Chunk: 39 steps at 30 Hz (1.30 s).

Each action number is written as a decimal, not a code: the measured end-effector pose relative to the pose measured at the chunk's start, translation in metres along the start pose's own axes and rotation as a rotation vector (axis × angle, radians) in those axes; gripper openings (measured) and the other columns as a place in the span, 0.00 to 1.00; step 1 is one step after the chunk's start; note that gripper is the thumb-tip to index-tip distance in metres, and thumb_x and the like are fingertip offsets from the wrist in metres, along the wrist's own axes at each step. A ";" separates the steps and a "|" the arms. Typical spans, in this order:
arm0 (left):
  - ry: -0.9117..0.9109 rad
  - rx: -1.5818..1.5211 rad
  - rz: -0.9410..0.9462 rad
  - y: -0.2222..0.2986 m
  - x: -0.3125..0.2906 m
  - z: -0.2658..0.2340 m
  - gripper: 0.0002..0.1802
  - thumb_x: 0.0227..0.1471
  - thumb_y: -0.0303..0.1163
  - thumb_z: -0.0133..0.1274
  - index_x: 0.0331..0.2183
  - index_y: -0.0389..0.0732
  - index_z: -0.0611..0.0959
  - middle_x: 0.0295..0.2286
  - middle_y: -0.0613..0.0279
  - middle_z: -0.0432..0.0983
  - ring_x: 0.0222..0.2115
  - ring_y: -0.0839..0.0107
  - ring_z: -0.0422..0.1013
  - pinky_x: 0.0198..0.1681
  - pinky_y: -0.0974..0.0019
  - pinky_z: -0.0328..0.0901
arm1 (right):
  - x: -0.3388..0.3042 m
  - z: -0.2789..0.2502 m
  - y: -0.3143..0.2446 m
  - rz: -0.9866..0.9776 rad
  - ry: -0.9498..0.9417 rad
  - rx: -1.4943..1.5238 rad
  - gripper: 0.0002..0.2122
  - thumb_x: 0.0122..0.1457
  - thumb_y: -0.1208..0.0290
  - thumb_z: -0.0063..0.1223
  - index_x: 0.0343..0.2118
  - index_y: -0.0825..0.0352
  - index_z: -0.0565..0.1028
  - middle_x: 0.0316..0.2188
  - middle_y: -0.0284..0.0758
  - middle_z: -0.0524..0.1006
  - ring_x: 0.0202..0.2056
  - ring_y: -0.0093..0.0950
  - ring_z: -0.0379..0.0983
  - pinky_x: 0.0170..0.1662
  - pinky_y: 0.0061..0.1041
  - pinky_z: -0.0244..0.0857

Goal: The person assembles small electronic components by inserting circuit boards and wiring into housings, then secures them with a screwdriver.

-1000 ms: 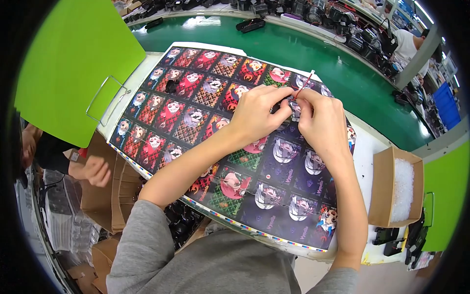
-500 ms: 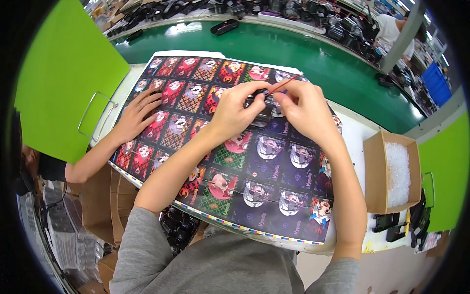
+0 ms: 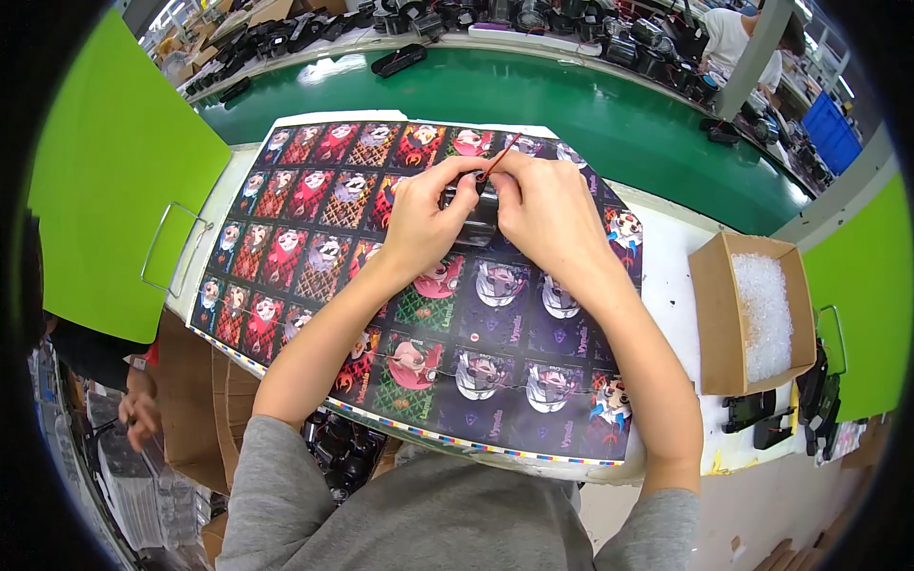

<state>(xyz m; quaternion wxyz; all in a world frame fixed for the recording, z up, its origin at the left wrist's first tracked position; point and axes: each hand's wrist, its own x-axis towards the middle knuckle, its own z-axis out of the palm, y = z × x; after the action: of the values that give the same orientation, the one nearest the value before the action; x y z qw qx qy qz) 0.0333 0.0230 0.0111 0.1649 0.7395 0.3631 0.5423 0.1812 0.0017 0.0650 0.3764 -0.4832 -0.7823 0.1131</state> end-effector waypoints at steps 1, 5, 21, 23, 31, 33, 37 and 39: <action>0.000 -0.002 0.001 0.000 0.000 0.000 0.11 0.48 0.24 0.46 0.36 0.37 0.79 0.21 0.59 0.75 0.19 0.76 0.69 0.24 0.71 0.63 | 0.001 -0.002 0.003 -0.010 -0.016 0.040 0.07 0.50 0.77 0.48 0.32 0.69 0.76 0.19 0.47 0.74 0.22 0.40 0.73 0.28 0.33 0.65; -0.101 -0.068 -0.203 0.003 0.001 -0.002 0.12 0.50 0.24 0.44 0.37 0.37 0.78 0.22 0.63 0.75 0.23 0.78 0.69 0.28 0.73 0.63 | 0.007 -0.016 0.017 0.132 -0.106 0.101 0.08 0.50 0.76 0.49 0.32 0.71 0.76 0.21 0.44 0.75 0.20 0.30 0.71 0.26 0.26 0.63; -0.200 -0.763 -0.379 -0.012 0.001 -0.007 0.35 0.43 0.18 0.44 0.54 0.40 0.54 0.37 0.54 0.73 0.35 0.76 0.69 0.39 0.75 0.63 | 0.004 -0.013 0.020 0.022 -0.240 -0.037 0.09 0.50 0.78 0.48 0.35 0.70 0.75 0.17 0.40 0.72 0.17 0.26 0.65 0.24 0.25 0.60; -0.209 -0.749 -0.343 -0.011 0.001 -0.008 0.36 0.41 0.17 0.43 0.55 0.40 0.54 0.38 0.54 0.73 0.36 0.75 0.69 0.40 0.74 0.63 | 0.005 -0.014 0.021 0.044 -0.263 -0.053 0.10 0.49 0.78 0.48 0.35 0.70 0.75 0.17 0.41 0.72 0.18 0.27 0.66 0.25 0.25 0.61; -0.219 -0.482 -0.085 -0.007 0.001 -0.003 0.32 0.36 0.17 0.50 0.48 0.38 0.65 0.36 0.56 0.74 0.37 0.71 0.72 0.40 0.70 0.64 | 0.005 -0.020 0.027 0.094 -0.277 -0.130 0.10 0.48 0.75 0.47 0.34 0.70 0.76 0.24 0.49 0.75 0.29 0.42 0.73 0.36 0.36 0.65; -0.237 -0.341 -0.064 -0.009 0.001 -0.003 0.30 0.38 0.18 0.53 0.47 0.38 0.65 0.38 0.57 0.75 0.40 0.73 0.70 0.42 0.71 0.63 | 0.005 -0.022 0.027 0.111 -0.304 -0.143 0.10 0.48 0.75 0.47 0.33 0.70 0.76 0.24 0.49 0.75 0.29 0.42 0.73 0.36 0.36 0.65; -0.216 -0.242 -0.076 -0.009 0.002 -0.003 0.22 0.40 0.22 0.59 0.39 0.36 0.69 0.39 0.58 0.76 0.42 0.75 0.69 0.44 0.72 0.62 | 0.005 -0.024 0.023 0.105 -0.355 -0.204 0.09 0.49 0.75 0.48 0.32 0.70 0.76 0.24 0.49 0.75 0.29 0.43 0.73 0.36 0.36 0.65; -0.168 -0.223 -0.086 -0.009 0.000 -0.003 0.21 0.39 0.23 0.59 0.38 0.35 0.71 0.38 0.58 0.76 0.42 0.74 0.69 0.44 0.70 0.62 | 0.003 -0.023 0.021 0.100 -0.335 -0.215 0.09 0.49 0.74 0.48 0.32 0.70 0.76 0.24 0.48 0.75 0.29 0.42 0.73 0.36 0.36 0.65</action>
<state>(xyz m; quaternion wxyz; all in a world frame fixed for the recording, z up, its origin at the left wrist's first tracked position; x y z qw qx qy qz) 0.0269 0.0291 0.0064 0.2989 0.7431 0.3166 0.5082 0.2108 0.0106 0.0709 0.1811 -0.5335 -0.8165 0.1262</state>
